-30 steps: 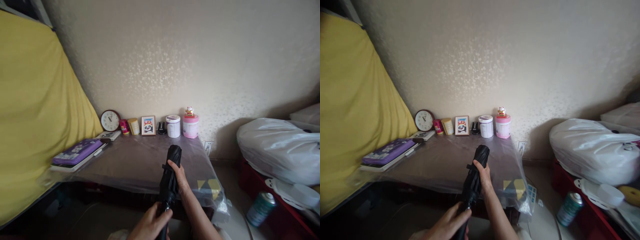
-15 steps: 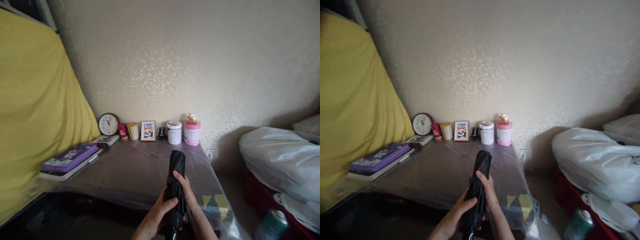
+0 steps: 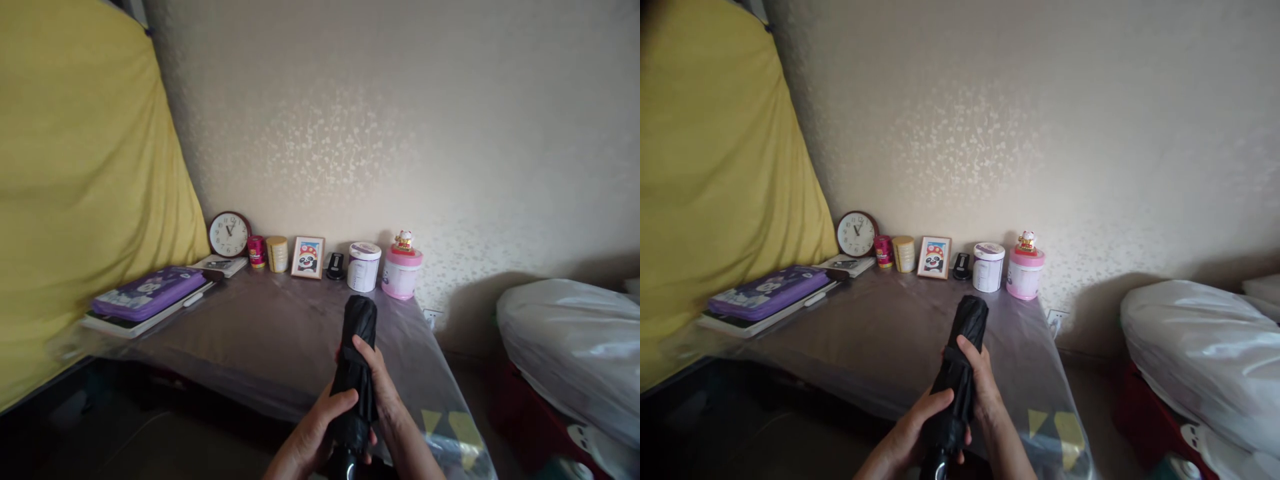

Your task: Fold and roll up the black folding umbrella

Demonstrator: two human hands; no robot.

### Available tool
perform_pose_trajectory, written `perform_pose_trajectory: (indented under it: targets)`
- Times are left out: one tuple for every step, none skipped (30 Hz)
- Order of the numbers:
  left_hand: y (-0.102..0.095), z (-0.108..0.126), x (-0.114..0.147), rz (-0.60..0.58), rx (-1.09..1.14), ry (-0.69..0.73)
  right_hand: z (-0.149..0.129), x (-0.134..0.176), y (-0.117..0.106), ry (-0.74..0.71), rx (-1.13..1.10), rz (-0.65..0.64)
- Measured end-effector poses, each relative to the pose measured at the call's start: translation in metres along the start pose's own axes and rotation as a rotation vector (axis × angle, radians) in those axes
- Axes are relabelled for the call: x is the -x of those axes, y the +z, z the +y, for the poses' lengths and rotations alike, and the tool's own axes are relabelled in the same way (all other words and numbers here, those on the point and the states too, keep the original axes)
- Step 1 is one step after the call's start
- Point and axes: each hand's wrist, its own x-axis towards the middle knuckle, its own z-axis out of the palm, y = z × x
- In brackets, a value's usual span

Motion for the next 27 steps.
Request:
perform_pose_trajectory:
  targets:
    - [-0.002, 0.001, 0.001, 0.003, 0.003, 0.009, 0.001, -0.003, 0.004, 0.024, -0.009, -0.027]
    - [-0.004, 0.002, 0.002, 0.002, 0.018, 0.033, 0.002, -0.007, 0.007, 0.045, -0.015, -0.052]
    - [-0.006, 0.004, 0.003, 0.000, 0.034, 0.055, 0.004, -0.010, 0.009, 0.057, -0.016, -0.069]
    - [-0.007, 0.005, 0.004, 0.001, 0.051, 0.069, 0.005, -0.013, 0.011, 0.064, -0.011, -0.080]
    - [-0.008, 0.006, 0.005, 0.010, 0.066, 0.071, 0.007, -0.015, 0.013, 0.070, 0.001, -0.088]
    - [-0.009, 0.008, 0.006, 0.030, 0.074, 0.063, 0.008, -0.016, 0.015, 0.075, 0.016, -0.092]
    - [-0.009, 0.008, 0.007, 0.061, 0.078, 0.045, 0.009, -0.016, 0.016, 0.082, 0.037, -0.094]
    - [-0.009, 0.009, 0.008, 0.101, 0.079, 0.024, 0.010, -0.015, 0.017, 0.090, 0.067, -0.096]
    - [-0.009, 0.010, 0.009, 0.143, 0.077, 0.005, 0.010, -0.015, 0.018, 0.093, 0.106, -0.095]
    - [-0.008, 0.010, 0.010, 0.181, 0.071, -0.009, 0.010, -0.014, 0.017, 0.080, 0.156, -0.087]
    - [-0.008, 0.011, 0.010, 0.211, 0.060, -0.019, 0.010, -0.013, 0.016, 0.045, 0.216, -0.073]
    - [-0.007, 0.011, 0.011, 0.235, 0.043, -0.022, 0.010, -0.013, 0.014, -0.013, 0.284, -0.052]
    - [-0.006, 0.012, 0.012, 0.250, 0.020, -0.022, 0.010, -0.013, 0.011, -0.085, 0.356, -0.030]
    - [-0.006, 0.012, 0.012, 0.262, -0.003, -0.018, 0.009, -0.013, 0.008, -0.162, 0.429, -0.011]
    - [-0.006, 0.013, 0.012, 0.273, -0.022, -0.013, 0.009, -0.013, 0.004, -0.234, 0.504, 0.003]
    - [-0.006, 0.014, 0.012, 0.284, -0.034, -0.008, 0.009, -0.013, 0.000, -0.301, 0.575, 0.014]
    - [-0.006, 0.014, 0.012, 0.295, -0.040, -0.002, 0.008, -0.013, -0.004, -0.361, 0.636, 0.020]
    - [-0.007, 0.015, 0.012, 0.306, -0.041, 0.005, 0.007, -0.013, -0.008, -0.416, 0.684, 0.021]
    - [-0.008, 0.016, 0.012, 0.313, -0.040, 0.012, 0.006, -0.013, -0.010, -0.461, 0.715, 0.012]
    - [-0.009, 0.017, 0.012, 0.318, -0.036, 0.022, 0.006, -0.012, -0.013, -0.495, 0.728, -0.005]
    - [-0.010, 0.018, 0.012, 0.321, -0.032, 0.031, 0.005, -0.012, -0.015, -0.512, 0.723, -0.036]
    - [-0.012, 0.019, 0.012, 0.326, -0.026, 0.037, 0.004, -0.012, -0.016, -0.506, 0.702, -0.080]
    - [-0.013, 0.021, 0.013, 0.331, -0.021, 0.041, 0.004, -0.012, -0.017, -0.488, 0.671, -0.126]
    - [-0.014, 0.022, 0.013, 0.342, -0.015, 0.042, 0.005, -0.013, -0.018, -0.471, 0.639, -0.165]
    - [-0.016, 0.023, 0.013, 0.358, -0.009, 0.042, 0.005, -0.013, -0.018, -0.462, 0.612, -0.197]
    - [-0.017, 0.025, 0.013, 0.373, -0.006, 0.043, 0.006, -0.014, -0.019, -0.461, 0.589, -0.224]
    - [-0.017, 0.026, 0.014, 0.380, -0.005, 0.043, 0.007, -0.014, -0.019, -0.466, 0.574, -0.250]
